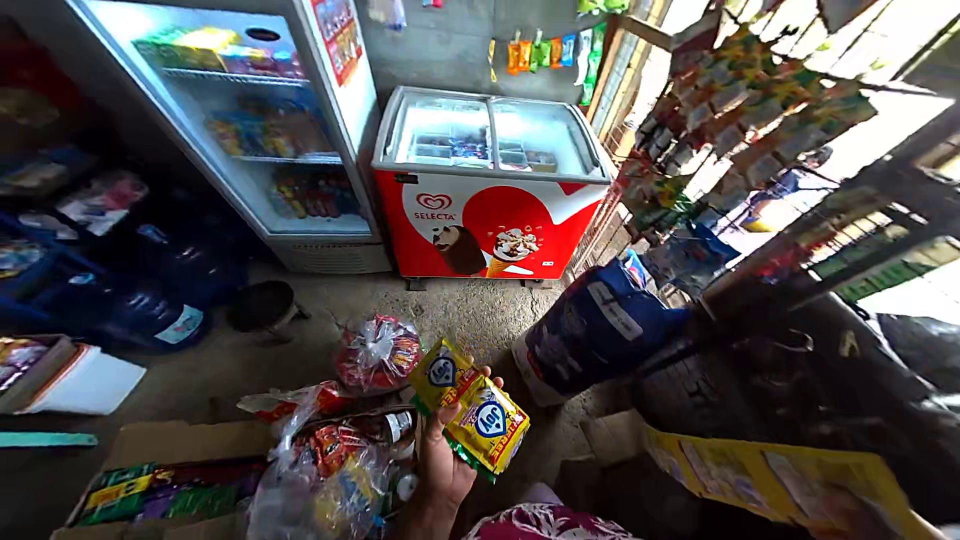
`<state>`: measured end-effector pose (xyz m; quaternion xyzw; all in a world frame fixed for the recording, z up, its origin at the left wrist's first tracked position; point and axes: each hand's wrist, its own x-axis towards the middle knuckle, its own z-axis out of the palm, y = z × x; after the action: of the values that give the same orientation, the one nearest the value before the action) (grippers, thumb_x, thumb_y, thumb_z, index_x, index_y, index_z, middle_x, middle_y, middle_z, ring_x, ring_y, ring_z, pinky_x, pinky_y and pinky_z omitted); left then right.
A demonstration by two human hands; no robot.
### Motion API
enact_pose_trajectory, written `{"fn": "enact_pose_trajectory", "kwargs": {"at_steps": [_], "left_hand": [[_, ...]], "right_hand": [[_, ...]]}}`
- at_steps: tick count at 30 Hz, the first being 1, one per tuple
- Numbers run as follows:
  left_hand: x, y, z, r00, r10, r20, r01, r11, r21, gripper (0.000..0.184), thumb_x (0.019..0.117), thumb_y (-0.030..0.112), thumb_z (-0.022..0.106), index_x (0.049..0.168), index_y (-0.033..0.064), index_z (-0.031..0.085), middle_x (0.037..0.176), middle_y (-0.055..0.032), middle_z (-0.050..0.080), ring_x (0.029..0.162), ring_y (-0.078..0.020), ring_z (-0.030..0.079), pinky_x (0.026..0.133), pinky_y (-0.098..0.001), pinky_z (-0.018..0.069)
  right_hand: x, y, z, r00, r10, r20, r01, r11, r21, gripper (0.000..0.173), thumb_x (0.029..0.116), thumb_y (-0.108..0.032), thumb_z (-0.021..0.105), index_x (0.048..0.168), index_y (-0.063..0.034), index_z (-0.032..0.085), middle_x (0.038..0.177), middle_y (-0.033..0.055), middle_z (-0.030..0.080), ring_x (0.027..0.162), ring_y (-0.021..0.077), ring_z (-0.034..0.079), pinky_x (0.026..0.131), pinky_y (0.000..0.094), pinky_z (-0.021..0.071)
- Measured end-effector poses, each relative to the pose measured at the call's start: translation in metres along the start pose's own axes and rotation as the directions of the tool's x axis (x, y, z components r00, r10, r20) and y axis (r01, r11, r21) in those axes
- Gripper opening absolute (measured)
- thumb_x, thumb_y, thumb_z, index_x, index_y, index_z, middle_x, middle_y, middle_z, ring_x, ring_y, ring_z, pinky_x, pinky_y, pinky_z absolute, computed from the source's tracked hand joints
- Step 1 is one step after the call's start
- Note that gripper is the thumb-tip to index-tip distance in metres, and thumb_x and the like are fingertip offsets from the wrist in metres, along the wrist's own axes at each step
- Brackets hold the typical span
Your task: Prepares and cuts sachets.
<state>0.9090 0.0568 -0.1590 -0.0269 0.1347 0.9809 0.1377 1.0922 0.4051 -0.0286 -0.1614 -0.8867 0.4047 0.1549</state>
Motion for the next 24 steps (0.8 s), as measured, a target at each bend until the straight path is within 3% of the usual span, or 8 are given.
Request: {"fn": "enact_pose_trajectory", "kwargs": {"at_steps": [3,5,9,11,13,14,18,24], "left_hand": [[0.023,0.019,-0.020,0.991,0.101,-0.087,-0.100,0.995,0.015,0.046,0.0839,0.018,0.072,0.127,0.0036,0.065,0.124,-0.0226,0.068,0.113,-0.0355,0.069,0.094,-0.0497,0.0584],[0.041,0.029,-0.022,0.947,0.201,-0.251,-0.180,0.978,0.104,0.028,0.0875,0.014,0.057,0.112,0.0055,0.067,0.109,-0.0185,0.074,0.100,-0.0286,0.075,0.081,-0.0436,0.0637],[0.091,0.047,-0.020,0.808,0.378,-0.451,-0.284,0.922,0.263,0.034,0.0997,0.010,0.030,0.105,0.0099,0.063,0.098,-0.0079,0.077,0.089,-0.0190,0.076,0.074,-0.0372,0.0648],[0.127,0.057,-0.010,0.680,0.479,-0.555,-0.314,0.874,0.369,0.033,0.1045,0.011,0.028,0.099,0.0158,0.060,0.086,0.0025,0.076,0.080,-0.0091,0.075,0.069,-0.0317,0.0644],[0.161,0.064,-0.005,0.620,0.536,-0.573,-0.364,0.844,0.394,0.032,0.1042,0.011,0.029,0.101,0.0162,0.060,0.086,0.0033,0.075,0.081,-0.0082,0.074,0.072,-0.0324,0.0641],[0.178,0.070,-0.002,0.608,0.558,-0.565,-0.395,0.830,0.395,0.033,0.1037,0.011,0.029,0.100,0.0162,0.062,0.087,0.0027,0.075,0.082,-0.0089,0.074,0.073,-0.0329,0.0642],[0.238,0.089,0.013,0.580,0.601,-0.550,-0.445,0.799,0.404,0.038,0.1053,0.012,0.025,0.100,0.0171,0.063,0.089,0.0026,0.076,0.085,-0.0086,0.075,0.074,-0.0321,0.0645],[0.319,0.127,0.016,0.596,0.596,-0.538,-0.462,0.803,0.377,0.045,0.1050,0.013,0.019,0.101,0.0179,0.064,0.095,0.0027,0.077,0.091,-0.0095,0.075,0.078,-0.0320,0.0641]], "right_hand": [[0.083,-0.017,0.038,0.983,-0.061,0.174,0.090,0.982,-0.168,0.036,0.1058,-0.020,0.054,0.115,0.0127,0.067,0.095,0.0169,0.071,0.080,0.0090,0.066,0.077,0.0304,0.0564],[0.137,-0.019,0.060,0.957,-0.164,0.240,0.217,0.952,-0.217,0.032,0.1028,-0.016,0.057,0.111,0.0109,0.071,0.101,0.0246,0.069,0.089,0.0235,0.066,0.083,0.0403,0.0551],[0.247,-0.010,0.103,0.867,-0.443,0.228,0.492,0.832,-0.254,0.036,0.1014,-0.027,0.054,0.105,0.0019,0.075,0.094,0.0163,0.072,0.088,0.0208,0.067,0.081,0.0358,0.0545],[0.309,-0.017,0.119,0.857,-0.458,0.236,0.510,0.820,-0.259,0.042,0.1031,-0.034,0.051,0.104,0.0008,0.074,0.082,0.0130,0.073,0.072,0.0163,0.069,0.069,0.0358,0.0574],[0.369,-0.031,0.131,0.864,-0.413,0.289,0.479,0.851,-0.214,0.042,0.1029,-0.034,0.050,0.105,0.0013,0.073,0.071,0.0089,0.067,0.055,0.0121,0.062,0.054,0.0334,0.0552],[0.398,-0.041,0.140,0.859,-0.398,0.322,0.467,0.867,-0.174,0.040,0.1028,-0.032,0.050,0.107,0.0016,0.072,0.071,0.0076,0.068,0.053,0.0107,0.062,0.052,0.0319,0.0558],[0.511,-0.087,0.172,0.841,-0.372,0.393,0.417,0.908,-0.031,0.033,0.1046,-0.025,0.051,0.114,0.0016,0.068,0.079,0.0036,0.074,0.066,0.0067,0.071,0.060,0.0254,0.0606],[0.655,-0.159,0.243,0.780,-0.550,0.298,0.571,0.821,0.020,0.029,0.1059,-0.018,0.051,0.120,0.0035,0.066,0.098,0.0111,0.074,0.083,0.0142,0.074,0.080,0.0364,0.0634]]}}
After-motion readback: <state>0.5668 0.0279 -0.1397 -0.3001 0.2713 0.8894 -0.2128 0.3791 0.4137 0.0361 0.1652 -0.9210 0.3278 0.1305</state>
